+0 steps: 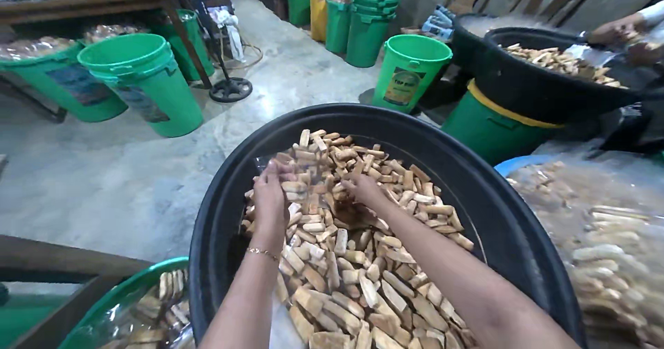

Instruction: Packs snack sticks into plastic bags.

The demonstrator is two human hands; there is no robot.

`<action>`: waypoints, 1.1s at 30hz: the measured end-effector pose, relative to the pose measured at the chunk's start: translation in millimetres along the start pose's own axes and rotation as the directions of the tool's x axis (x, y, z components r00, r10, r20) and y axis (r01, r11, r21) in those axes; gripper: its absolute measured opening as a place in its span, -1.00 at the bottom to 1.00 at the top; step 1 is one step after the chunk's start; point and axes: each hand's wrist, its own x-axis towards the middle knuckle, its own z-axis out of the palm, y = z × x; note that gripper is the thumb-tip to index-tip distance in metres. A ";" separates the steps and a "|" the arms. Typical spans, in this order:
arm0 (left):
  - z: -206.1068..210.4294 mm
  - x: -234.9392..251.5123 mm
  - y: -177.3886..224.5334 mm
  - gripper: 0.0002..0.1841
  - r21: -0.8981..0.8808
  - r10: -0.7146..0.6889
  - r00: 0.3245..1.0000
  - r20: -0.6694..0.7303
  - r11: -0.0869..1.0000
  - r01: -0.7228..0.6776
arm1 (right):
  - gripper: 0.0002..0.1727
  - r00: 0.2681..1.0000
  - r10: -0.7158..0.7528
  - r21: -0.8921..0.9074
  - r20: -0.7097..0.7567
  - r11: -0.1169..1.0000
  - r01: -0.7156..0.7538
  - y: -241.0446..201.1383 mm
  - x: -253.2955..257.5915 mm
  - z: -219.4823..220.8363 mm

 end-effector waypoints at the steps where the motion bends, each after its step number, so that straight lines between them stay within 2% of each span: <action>1: 0.8 -0.4 -0.6 -0.55 0.016 -0.023 0.999 0.039 1.000 0.023 | -0.55 0.999 -0.037 0.036 -0.022 0.999 0.038 -1.2 -7.6 -7.0; 3: 4.6 -2.2 -2.9 -0.56 0.103 -0.072 0.980 0.187 0.993 0.053 | -0.58 0.984 -0.153 0.086 -0.092 0.983 0.160 -5.7 -28.0 -23.7; 5: 13.6 -8.9 -4.2 -0.57 0.228 -0.103 0.924 0.368 0.974 0.017 | -0.55 0.960 -0.269 0.097 -0.082 0.956 0.277 -17.9 -56.2 -44.5; 6: 18.2 -14.9 -3.3 -0.60 0.278 -0.099 0.878 0.468 0.960 -0.040 | -0.53 0.941 -0.335 0.101 -0.043 0.936 0.337 -26.2 -72.1 -55.0; 8: 25.6 -25.3 -4.3 -0.68 0.280 -0.075 0.737 0.672 0.947 -0.159 | -0.53 0.905 -0.424 0.091 0.044 0.904 0.419 -41.7 -100.6 -73.0; 9: 29.5 -30.0 -6.2 -0.73 0.242 -0.056 0.673 0.737 0.952 -0.186 | -0.51 0.897 -0.441 0.085 0.025 0.895 0.438 -45.9 -112.1 -77.2; 10: 32.3 -35.6 -7.4 -0.75 0.207 -0.043 0.647 0.761 0.962 -0.180 | -0.49 0.895 -0.443 0.090 -0.048 0.891 0.446 -47.0 -121.2 -76.8; 12: 32.6 -47.7 -8.5 -0.74 0.169 0.002 0.703 0.711 0.970 -0.173 | -0.51 0.906 -0.379 0.172 -0.187 0.896 0.410 -47.5 -133.5 -65.8; 14: 34.2 -56.5 -10.1 -0.68 0.192 0.034 0.772 0.634 0.961 -0.200 | -0.54 0.946 -0.282 0.263 -0.156 0.912 0.315 -49.5 -145.4 -58.3; 17: 38.3 -58.9 -28.8 -0.70 0.227 0.086 0.756 0.648 0.926 -0.301 | -0.58 0.972 -0.190 0.282 -0.138 0.933 0.222 -43.7 -156.5 -51.7; 20: 38.8 -59.8 -36.1 -0.69 0.309 0.091 0.733 0.674 0.866 -0.392 | -0.59 0.965 -0.194 0.256 -0.177 0.938 0.235 -38.2 -154.7 -45.9; 24: 41.7 -62.7 -37.5 -0.66 0.413 0.091 0.737 0.670 0.779 -0.472 | -0.61 0.953 -0.220 0.172 -0.208 0.951 0.257 -34.2 -147.2 -43.3; 27: 45.3 -64.3 -42.1 -0.77 0.284 0.121 0.738 0.664 0.872 -0.398 | -0.58 0.951 -0.197 0.270 -0.238 0.927 0.260 -25.3 -141.1 -42.5; 29: 46.6 -66.4 -43.7 -0.79 0.170 0.130 0.749 0.649 0.935 -0.310 | -0.57 0.948 -0.235 0.383 -0.216 0.873 0.304 -17.4 -138.0 -38.0; 31: 46.7 -68.3 -44.2 -0.78 0.120 0.131 0.780 0.612 0.960 -0.255 | -0.56 0.939 -0.298 0.480 -0.170 0.807 0.343 -16.6 -136.2 -30.5; 33: 46.7 -70.7 -44.1 -0.76 0.088 0.141 0.802 0.581 0.968 -0.234 | -0.53 0.943 -0.286 0.555 -0.168 0.763 0.331 -19.6 -136.3 -25.9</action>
